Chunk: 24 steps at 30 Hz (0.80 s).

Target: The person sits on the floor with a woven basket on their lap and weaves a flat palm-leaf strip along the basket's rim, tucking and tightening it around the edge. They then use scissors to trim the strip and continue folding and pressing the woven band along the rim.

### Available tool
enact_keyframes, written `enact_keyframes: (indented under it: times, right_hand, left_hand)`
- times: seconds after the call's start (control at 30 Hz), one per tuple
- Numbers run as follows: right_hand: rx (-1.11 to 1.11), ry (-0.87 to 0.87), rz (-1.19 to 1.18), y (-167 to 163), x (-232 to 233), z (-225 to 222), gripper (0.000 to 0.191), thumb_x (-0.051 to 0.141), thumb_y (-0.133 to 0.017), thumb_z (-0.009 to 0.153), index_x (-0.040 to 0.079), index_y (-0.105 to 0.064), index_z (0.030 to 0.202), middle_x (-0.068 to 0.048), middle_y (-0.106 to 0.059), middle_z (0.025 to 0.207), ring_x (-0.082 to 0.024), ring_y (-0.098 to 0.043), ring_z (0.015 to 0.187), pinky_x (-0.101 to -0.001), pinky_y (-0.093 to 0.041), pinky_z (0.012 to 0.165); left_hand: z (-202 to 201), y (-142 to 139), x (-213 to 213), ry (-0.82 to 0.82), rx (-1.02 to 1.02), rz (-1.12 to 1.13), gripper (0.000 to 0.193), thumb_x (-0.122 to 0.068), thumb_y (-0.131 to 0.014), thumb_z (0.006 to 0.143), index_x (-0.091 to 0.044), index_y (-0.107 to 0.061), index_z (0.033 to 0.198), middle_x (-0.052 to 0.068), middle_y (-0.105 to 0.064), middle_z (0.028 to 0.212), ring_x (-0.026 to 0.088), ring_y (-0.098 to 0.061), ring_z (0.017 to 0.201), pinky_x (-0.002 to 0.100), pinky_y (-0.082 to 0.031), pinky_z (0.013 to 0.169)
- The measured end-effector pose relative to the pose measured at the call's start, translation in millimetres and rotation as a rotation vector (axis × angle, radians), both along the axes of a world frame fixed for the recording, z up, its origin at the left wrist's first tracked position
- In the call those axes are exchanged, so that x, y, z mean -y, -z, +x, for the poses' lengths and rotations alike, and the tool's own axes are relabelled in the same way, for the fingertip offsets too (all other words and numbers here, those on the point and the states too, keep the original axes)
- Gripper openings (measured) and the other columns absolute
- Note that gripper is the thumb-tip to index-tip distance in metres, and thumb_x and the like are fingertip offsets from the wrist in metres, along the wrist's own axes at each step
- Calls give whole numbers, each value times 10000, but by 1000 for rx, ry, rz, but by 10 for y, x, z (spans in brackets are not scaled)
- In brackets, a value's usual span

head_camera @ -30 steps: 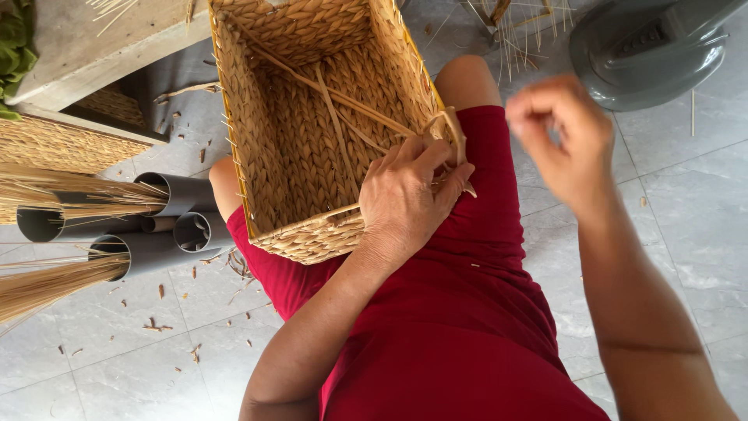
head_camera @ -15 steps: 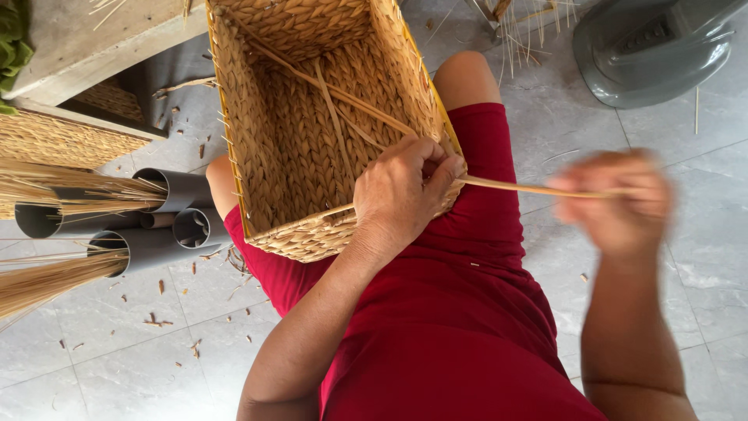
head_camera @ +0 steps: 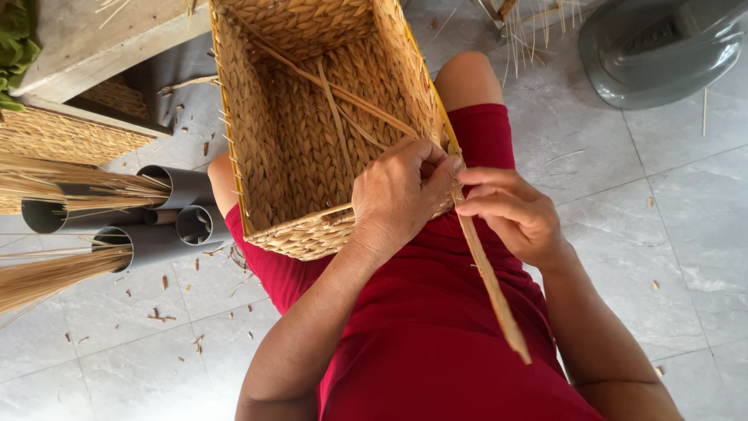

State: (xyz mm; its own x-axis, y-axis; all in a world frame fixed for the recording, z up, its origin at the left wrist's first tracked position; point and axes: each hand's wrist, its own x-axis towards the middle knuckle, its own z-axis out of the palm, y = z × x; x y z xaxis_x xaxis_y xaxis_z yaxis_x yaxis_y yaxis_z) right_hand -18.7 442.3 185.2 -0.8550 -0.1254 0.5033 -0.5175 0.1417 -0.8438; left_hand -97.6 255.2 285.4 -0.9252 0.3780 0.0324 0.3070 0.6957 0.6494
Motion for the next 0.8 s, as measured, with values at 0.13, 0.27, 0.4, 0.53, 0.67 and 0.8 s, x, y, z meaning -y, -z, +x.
enact_keyframes:
  times: [0.13,0.27,0.4,0.53,0.67,0.8]
  right_hand:
    - [-269,125,183,24,157,-64,169,22,-742,953,94,-763,1104,-196,-556,1370,-187,-650,918,-238,-570,756]
    - [-121,-7,-229,216,50,-12,71,101,-598,1068,113,-667,1080,-186,-655,1272,-218,-700,894,-304,-635,795]
    - [212,-49,-866,408,-201,107,263,187,-490,1168,25,-680,1086,-168,-712,995,-179,-628,703,-285,-542,654]
    - [214,-45,-808,447,-286,199,324,206,-494,1193,0,-653,999,-156,-693,908,-181,-617,719,-325,-546,681]
    - [209,37,-706,379,-386,322,324,188,-496,1194,-3,-641,976,-146,-677,865,-199,-624,741,-348,-554,704]
    - [234,76,-728,386,-480,293,329,169,-470,1188,-17,-634,972,-156,-672,877,-207,-618,757,-363,-552,730]
  left_hand:
    - [-11,-4,-31,-19,65,-46,231,-355,-712,921,-133,-707,859,5,-715,831,192,-750,726,382,-589,628]
    - [-9,-31,-19,17,10,-17,218,-316,-737,930,-108,-693,886,21,-718,856,214,-746,748,395,-576,636]
    - [33,-54,122,208,-133,126,210,-184,-752,908,-64,-664,1055,50,-713,947,220,-753,836,366,-604,681]
    - [98,16,232,305,-302,54,268,-73,-761,892,-83,-717,1156,49,-743,941,230,-742,783,350,-613,666]
    - [107,108,268,327,-401,17,309,3,-714,922,-104,-706,1212,29,-748,975,175,-750,789,300,-626,694]
    - [98,148,314,330,-431,15,330,-9,-721,891,-90,-695,1209,46,-744,951,200,-741,785,320,-618,697]
